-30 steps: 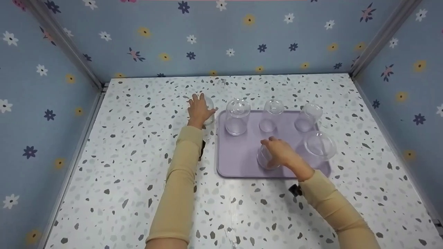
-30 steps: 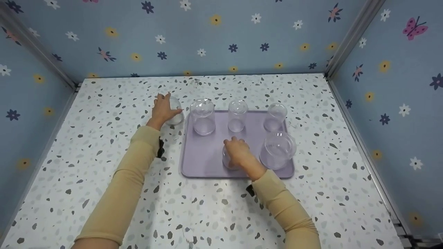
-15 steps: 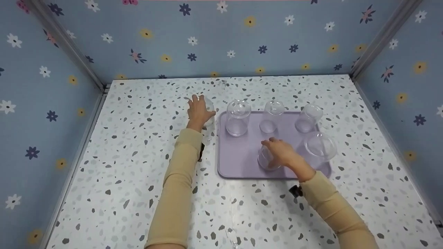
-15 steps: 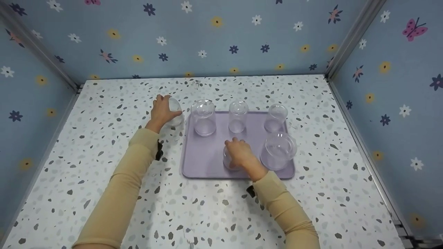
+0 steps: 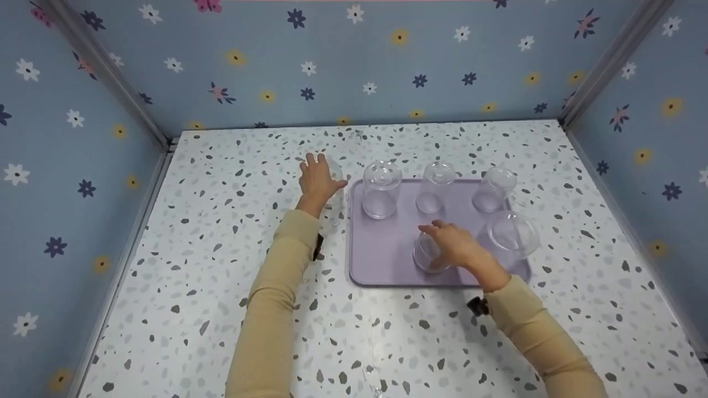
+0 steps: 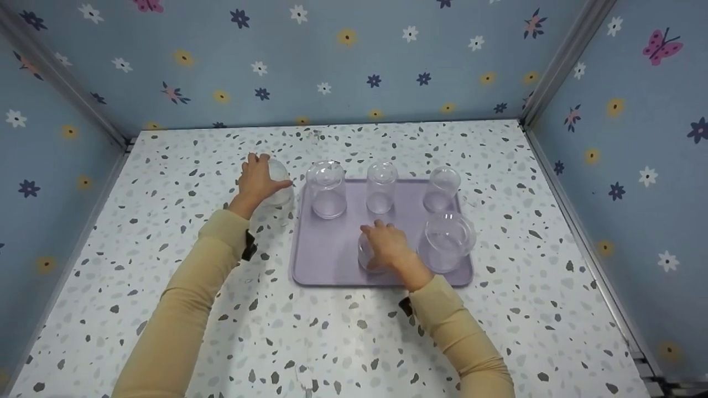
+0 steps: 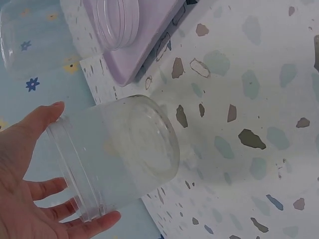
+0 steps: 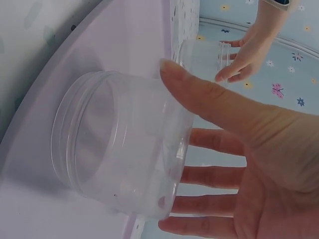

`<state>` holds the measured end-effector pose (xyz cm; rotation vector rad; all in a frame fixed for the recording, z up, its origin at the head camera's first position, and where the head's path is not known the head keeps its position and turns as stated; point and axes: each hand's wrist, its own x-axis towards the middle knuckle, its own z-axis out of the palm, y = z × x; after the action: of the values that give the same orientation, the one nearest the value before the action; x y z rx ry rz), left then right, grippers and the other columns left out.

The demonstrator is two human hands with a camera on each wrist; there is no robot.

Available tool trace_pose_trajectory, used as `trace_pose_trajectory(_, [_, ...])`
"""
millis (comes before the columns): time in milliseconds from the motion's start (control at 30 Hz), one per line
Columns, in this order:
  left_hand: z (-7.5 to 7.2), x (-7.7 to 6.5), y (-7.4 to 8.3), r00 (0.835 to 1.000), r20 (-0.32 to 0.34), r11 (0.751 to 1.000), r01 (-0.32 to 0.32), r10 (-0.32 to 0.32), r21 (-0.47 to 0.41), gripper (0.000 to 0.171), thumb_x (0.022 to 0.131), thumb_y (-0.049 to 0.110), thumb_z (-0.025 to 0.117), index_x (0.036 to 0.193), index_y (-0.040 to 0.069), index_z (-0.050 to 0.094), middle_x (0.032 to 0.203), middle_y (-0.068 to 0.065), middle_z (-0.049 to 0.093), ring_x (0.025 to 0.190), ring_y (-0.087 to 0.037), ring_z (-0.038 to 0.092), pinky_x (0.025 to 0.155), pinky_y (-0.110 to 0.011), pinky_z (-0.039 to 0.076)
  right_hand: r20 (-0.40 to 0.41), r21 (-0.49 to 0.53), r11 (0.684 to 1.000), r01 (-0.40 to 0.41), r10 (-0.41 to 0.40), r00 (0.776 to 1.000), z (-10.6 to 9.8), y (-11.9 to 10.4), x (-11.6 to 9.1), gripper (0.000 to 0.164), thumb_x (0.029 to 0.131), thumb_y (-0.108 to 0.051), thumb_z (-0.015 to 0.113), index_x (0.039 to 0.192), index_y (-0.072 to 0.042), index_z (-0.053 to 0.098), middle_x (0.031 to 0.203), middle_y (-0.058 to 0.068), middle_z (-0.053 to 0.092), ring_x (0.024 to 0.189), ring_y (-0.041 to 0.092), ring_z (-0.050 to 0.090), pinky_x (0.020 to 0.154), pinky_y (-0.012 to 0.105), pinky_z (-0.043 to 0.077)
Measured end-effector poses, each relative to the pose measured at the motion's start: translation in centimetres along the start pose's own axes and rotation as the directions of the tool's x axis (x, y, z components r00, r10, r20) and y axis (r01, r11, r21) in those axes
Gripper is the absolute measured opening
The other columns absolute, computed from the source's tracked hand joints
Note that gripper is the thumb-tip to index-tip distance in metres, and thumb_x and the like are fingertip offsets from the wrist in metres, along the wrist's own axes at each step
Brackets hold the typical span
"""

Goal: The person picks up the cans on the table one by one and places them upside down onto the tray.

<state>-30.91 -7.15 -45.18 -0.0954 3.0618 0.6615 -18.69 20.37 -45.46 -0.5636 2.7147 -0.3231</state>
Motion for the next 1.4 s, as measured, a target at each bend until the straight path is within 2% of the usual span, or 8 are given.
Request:
trace_pose_trajectory(333, [-0.9, -1.3, 0.2, 0.998, 0.061, 0.999, -0.016, 0.014, 0.042, 0.089, 0.072, 0.042, 0.07, 0.135, -0.004, 0.028, 0.133, -0.024, 0.025, 0.118, -0.038, 0.031, 0.084, -0.042, 0.043, -0.017, 0.026, 0.999, 0.038, -0.038, 0.999, -0.4, 0.3, -0.3, 0.09, 0.063, -0.027, 0.079, 0.137, -0.007, 0.031, 0.137, 0.027, 0.025, 0.112, 0.055, 0.032, 0.081, 0.06, 0.038])
trace_pose_trajectory(500, [-1.4, -1.9, 0.4, 0.997, 0.068, 0.998, -0.025, 0.021, 0.052, 0.089, 0.071, 0.042, 0.071, 0.134, -0.004, 0.029, 0.131, -0.024, 0.027, 0.118, -0.038, 0.032, 0.083, -0.042, 0.044, -0.095, 0.054, 0.994, 0.091, -0.086, 0.992, -0.6, 0.3, -0.3, 0.087, 0.065, -0.032, 0.077, 0.135, -0.005, 0.033, 0.135, 0.028, 0.027, 0.116, 0.049, 0.031, 0.088, 0.055, 0.035])
trace_pose_trajectory(700, [-2.0, -2.8, 0.7, 0.996, 0.084, 0.998, -0.031, 0.026, 0.05, 0.09, 0.07, 0.045, 0.071, 0.134, -0.003, 0.03, 0.132, -0.024, 0.027, 0.116, -0.038, 0.035, 0.082, -0.042, 0.045, -0.215, 0.126, 0.98, 0.156, -0.126, 0.968, -0.7, 0.0, 0.1, 0.082, 0.068, -0.033, 0.075, 0.134, -0.002, 0.036, 0.134, 0.025, 0.031, 0.116, 0.041, 0.037, 0.089, 0.05, 0.037])
trace_pose_trajectory(867, [-2.7, -3.9, 0.9, 0.995, 0.089, 0.999, -0.041, 0.039, 0.023, 0.09, 0.07, 0.047, 0.07, 0.134, -0.003, 0.031, 0.133, -0.025, 0.027, 0.114, -0.038, 0.037, 0.083, -0.043, 0.044, -0.31, 0.176, 0.963, 0.205, -0.144, 0.94, -0.3, -0.1, 0.8, 0.078, 0.071, -0.033, 0.074, 0.132, 0.0, 0.037, 0.131, 0.023, 0.036, 0.115, 0.038, 0.04, 0.093, 0.047, 0.035])
trace_pose_trajectory(1000, [-3.0, -4.8, 0.8, 0.996, 0.07, 0.998, -0.06, 0.06, -0.011, 0.088, 0.069, 0.047, 0.071, 0.131, -0.004, 0.035, 0.126, -0.025, 0.033, 0.106, -0.036, 0.042, 0.079, -0.043, 0.045, -0.385, 0.21, 0.945, 0.249, -0.154, 0.91, 0.1, -0.3, 1.2, 0.074, 0.072, -0.031, 0.073, 0.129, 0.002, 0.04, 0.128, 0.021, 0.041, 0.115, 0.034, 0.042, 0.096, 0.043, 0.033])
trace_pose_trajectory(1100, [-2.9, -5.5, 0.8, 0.994, 0.061, 0.996, -0.085, 0.086, -0.029, 0.086, 0.068, 0.047, 0.072, 0.129, -0.004, 0.037, 0.119, -0.022, 0.036, 0.101, -0.034, 0.044, 0.076, -0.042, 0.046, -0.443, 0.241, 0.929, 0.282, -0.154, 0.884, 0.4, -0.5, 1.4, 0.071, 0.073, -0.03, 0.073, 0.128, 0.003, 0.042, 0.125, 0.019, 0.044, 0.115, 0.032, 0.042, 0.096, 0.042, 0.033])
trace_pose_trajectory(1267, [-2.7, -6.5, 0.7, 0.99, 0.067, 0.991, -0.116, 0.121, -0.064, 0.085, 0.068, 0.047, 0.072, 0.129, -0.002, 0.037, 0.119, -0.022, 0.035, 0.101, -0.034, 0.043, 0.074, -0.043, 0.047, -0.529, 0.294, 0.898, 0.328, -0.133, 0.838, 0.7, -1.1, 1.6, 0.067, 0.073, -0.028, 0.073, 0.126, 0.002, 0.044, 0.122, 0.018, 0.048, 0.114, 0.03, 0.042, 0.096, 0.041, 0.033])
trace_pose_trajectory(1400, [-2.6, -7.3, 0.6, 0.988, 0.062, 0.986, -0.134, 0.14, -0.099, 0.086, 0.068, 0.047, 0.072, 0.129, -0.002, 0.037, 0.117, -0.022, 0.036, 0.1, -0.034, 0.044, 0.075, -0.042, 0.046, -0.588, 0.331, 0.865, 0.376, -0.123, 0.8, 0.9, -1.6, 1.7, 0.065, 0.073, -0.025, 0.073, 0.124, 0.004, 0.046, 0.119, 0.019, 0.05, 0.109, 0.03, 0.046, 0.089, 0.04, 0.04])
